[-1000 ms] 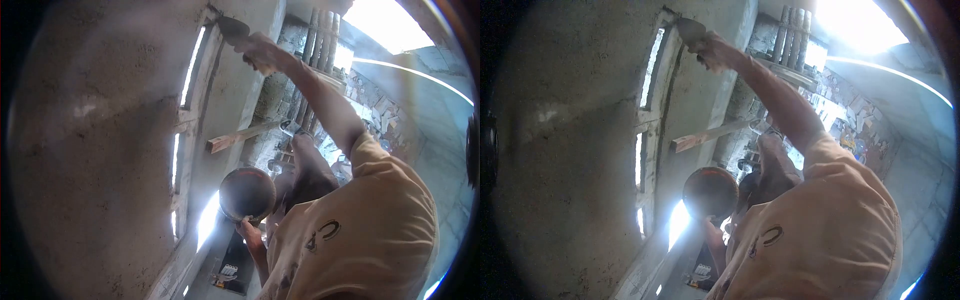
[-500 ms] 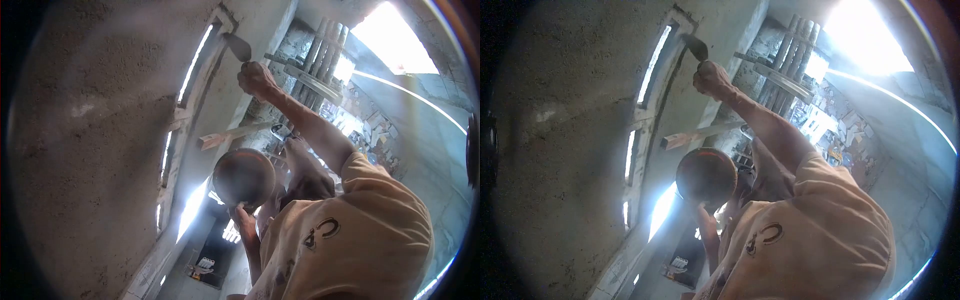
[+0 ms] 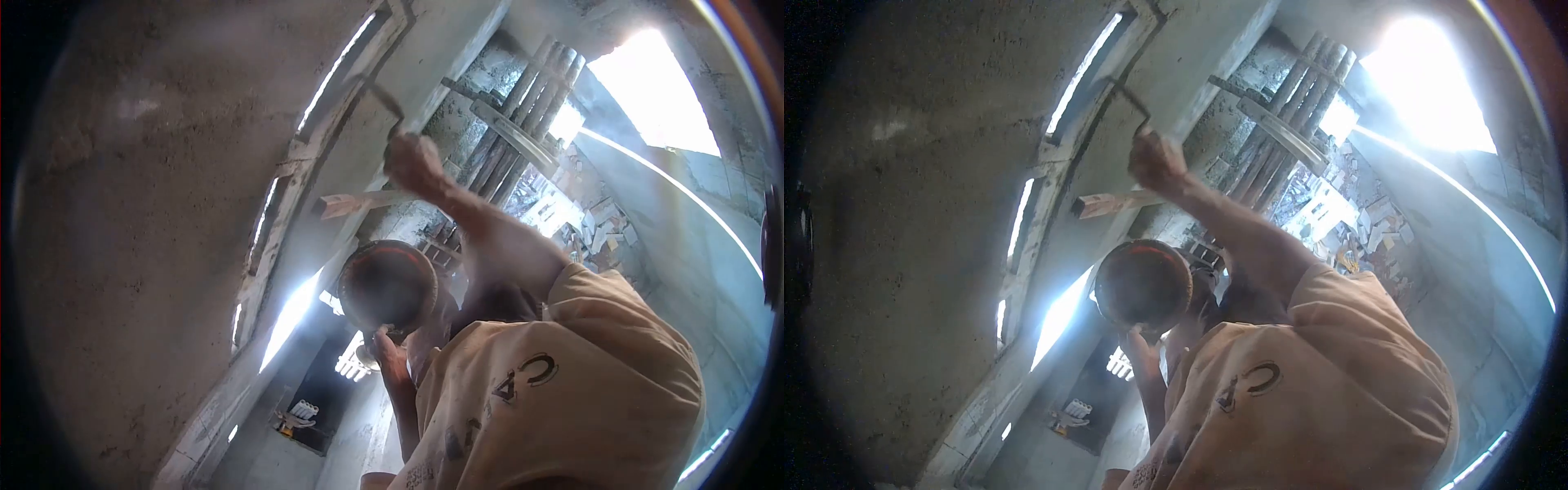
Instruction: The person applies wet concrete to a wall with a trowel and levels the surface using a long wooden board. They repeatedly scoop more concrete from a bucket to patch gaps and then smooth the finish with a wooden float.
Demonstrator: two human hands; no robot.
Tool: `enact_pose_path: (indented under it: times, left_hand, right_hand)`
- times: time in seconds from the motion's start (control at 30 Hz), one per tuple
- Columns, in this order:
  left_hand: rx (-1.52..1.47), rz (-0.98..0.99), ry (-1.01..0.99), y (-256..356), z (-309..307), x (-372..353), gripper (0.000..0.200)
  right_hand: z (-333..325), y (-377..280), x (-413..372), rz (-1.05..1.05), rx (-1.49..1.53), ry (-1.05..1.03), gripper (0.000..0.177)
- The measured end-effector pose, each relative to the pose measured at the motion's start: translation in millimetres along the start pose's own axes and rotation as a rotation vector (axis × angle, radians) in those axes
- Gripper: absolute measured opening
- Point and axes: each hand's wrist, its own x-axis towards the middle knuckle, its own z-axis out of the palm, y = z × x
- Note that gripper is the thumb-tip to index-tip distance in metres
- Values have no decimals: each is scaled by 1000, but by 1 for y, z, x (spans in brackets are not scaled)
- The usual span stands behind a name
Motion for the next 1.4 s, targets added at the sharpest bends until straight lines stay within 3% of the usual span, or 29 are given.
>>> enact_pose_path:
  times: [0.17, 0.3, 0.43, 0.53, 0.57, 0.67, 0.7, 0.77, 0.83, 0.93, 0.97, 1.1, 1.13, 1.2, 1.23, 1.3, 1.37, 1.4]
  left_hand:
    - [17, 248, 78, -31, -22, -5, 32]
    - [-85, 203, 131, -63, -37, 6, 21]
    - [-184, 225, 66, -103, -70, 24, 39]
    - [-409, 117, 72, -130, -95, 32, 53]
    - [-427, 107, 68, -135, -103, 33, 54]
    - [-192, 216, 88, -159, -134, 38, 47]
    - [-255, 164, 112, -163, -142, 40, 44]
    - [-686, -280, 230, -104, -156, 33, 32]
    - [-233, 267, 210, -146, -175, 34, 33]
    - [43, 634, 250, -201, -197, 50, 39]
    - [7, 595, 267, -215, -203, 51, 40]
    - [-273, 182, 297, -249, -224, 58, 43]
    - [-232, 258, 307, -260, -228, 60, 43]
    - [-149, 411, 335, -276, -236, 63, 44]
    - [-143, 438, 344, -282, -241, 61, 43]
    - [-190, 309, 346, -283, -249, 59, 38]
    - [-286, -19, 315, -254, -258, 42, 34]
    - [-329, -19, 304, -265, -259, 42, 34]
  right_hand:
    - [20, -27, -41, -90, 31, -1, 21]
    - [26, -58, -55, -49, 11, -54, 14]
    - [38, -83, -80, 6, 71, -163, 21]
    - [78, -110, -104, 20, -19, -94, 19]
    - [89, -117, -122, -102, 27, -90, 20]
    - [107, -149, -146, -39, 21, -183, 20]
    - [120, -158, -153, -56, 33, -141, 20]
    - [150, -170, -170, -83, 52, -53, 19]
    - [159, -168, -187, -166, -10, -117, 22]
    - [159, -171, -183, -136, -72, -51, 20]
    - [151, -177, -179, 43, -33, -146, 19]
    - [197, -203, -202, -37, 47, -184, 21]
    - [194, -231, -216, 135, 2, -401, 21]
    - [193, -258, -235, 120, -12, -510, 20]
    - [205, -257, -239, 114, -8, -455, 19]
    - [232, -252, -237, 93, -3, -335, 19]
    - [237, -272, -257, 41, -69, -396, 19]
    - [239, -282, -265, 13, -97, -424, 20]
